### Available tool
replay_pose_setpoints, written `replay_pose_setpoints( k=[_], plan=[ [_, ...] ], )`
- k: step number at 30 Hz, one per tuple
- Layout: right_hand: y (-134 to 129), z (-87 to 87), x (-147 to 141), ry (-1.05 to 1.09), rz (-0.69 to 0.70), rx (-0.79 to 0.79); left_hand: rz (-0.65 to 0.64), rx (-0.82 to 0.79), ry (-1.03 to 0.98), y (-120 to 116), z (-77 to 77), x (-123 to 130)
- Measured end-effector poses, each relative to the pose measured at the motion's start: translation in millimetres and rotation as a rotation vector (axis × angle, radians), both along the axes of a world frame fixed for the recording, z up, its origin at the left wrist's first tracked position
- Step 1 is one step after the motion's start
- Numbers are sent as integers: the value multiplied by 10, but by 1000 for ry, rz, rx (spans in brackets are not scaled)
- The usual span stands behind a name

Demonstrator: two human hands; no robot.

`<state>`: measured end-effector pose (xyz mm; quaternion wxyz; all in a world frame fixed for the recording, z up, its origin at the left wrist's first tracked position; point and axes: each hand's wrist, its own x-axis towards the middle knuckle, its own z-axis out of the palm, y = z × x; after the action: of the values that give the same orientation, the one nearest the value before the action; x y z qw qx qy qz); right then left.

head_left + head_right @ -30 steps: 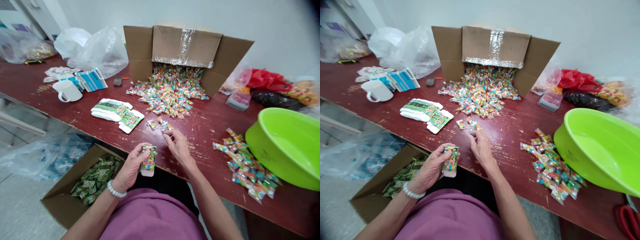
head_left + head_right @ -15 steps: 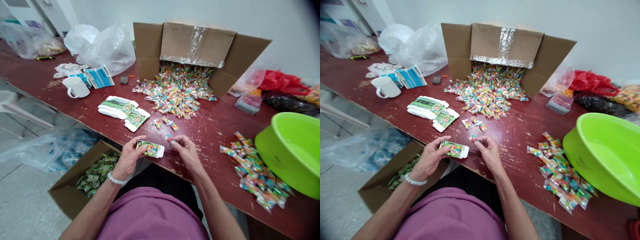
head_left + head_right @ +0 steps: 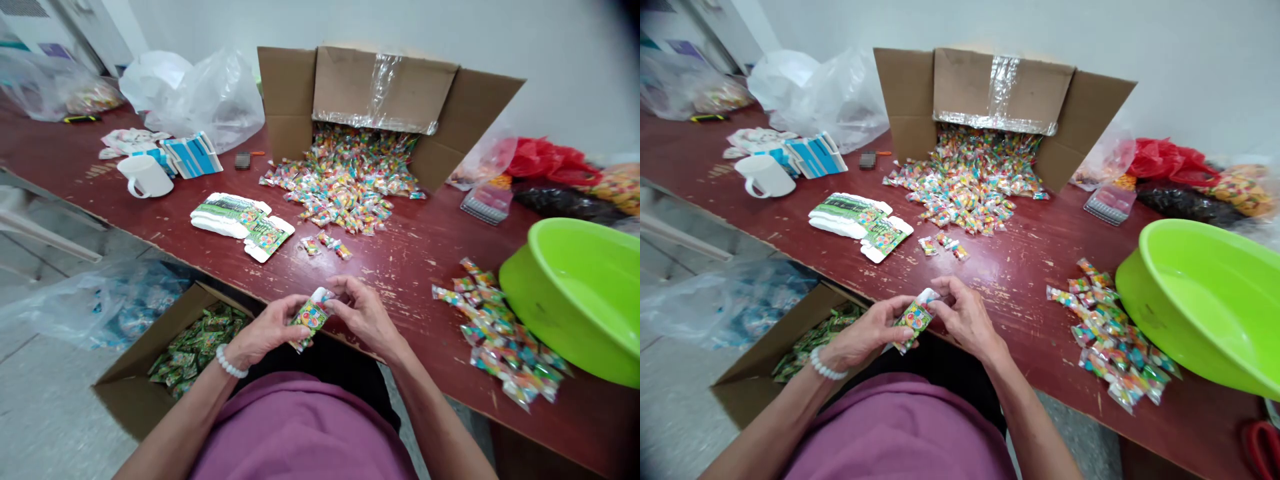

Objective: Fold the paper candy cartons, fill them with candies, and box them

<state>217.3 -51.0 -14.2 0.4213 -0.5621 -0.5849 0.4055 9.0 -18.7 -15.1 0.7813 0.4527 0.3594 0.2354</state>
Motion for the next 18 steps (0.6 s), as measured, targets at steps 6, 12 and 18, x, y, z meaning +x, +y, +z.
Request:
replay_pose_setpoints(
  k=[6,12,18],
  plan=[
    [8,34,-44,23,-62,-23,-125,-25,-91,-48,-12,132],
    [-15,-14,-116,281,-125,82,60,-98,-120,-60,-33,211],
    [-61,-69,-207,703,18,-319,165,-239,-96,-70,-29,232]
  ],
)
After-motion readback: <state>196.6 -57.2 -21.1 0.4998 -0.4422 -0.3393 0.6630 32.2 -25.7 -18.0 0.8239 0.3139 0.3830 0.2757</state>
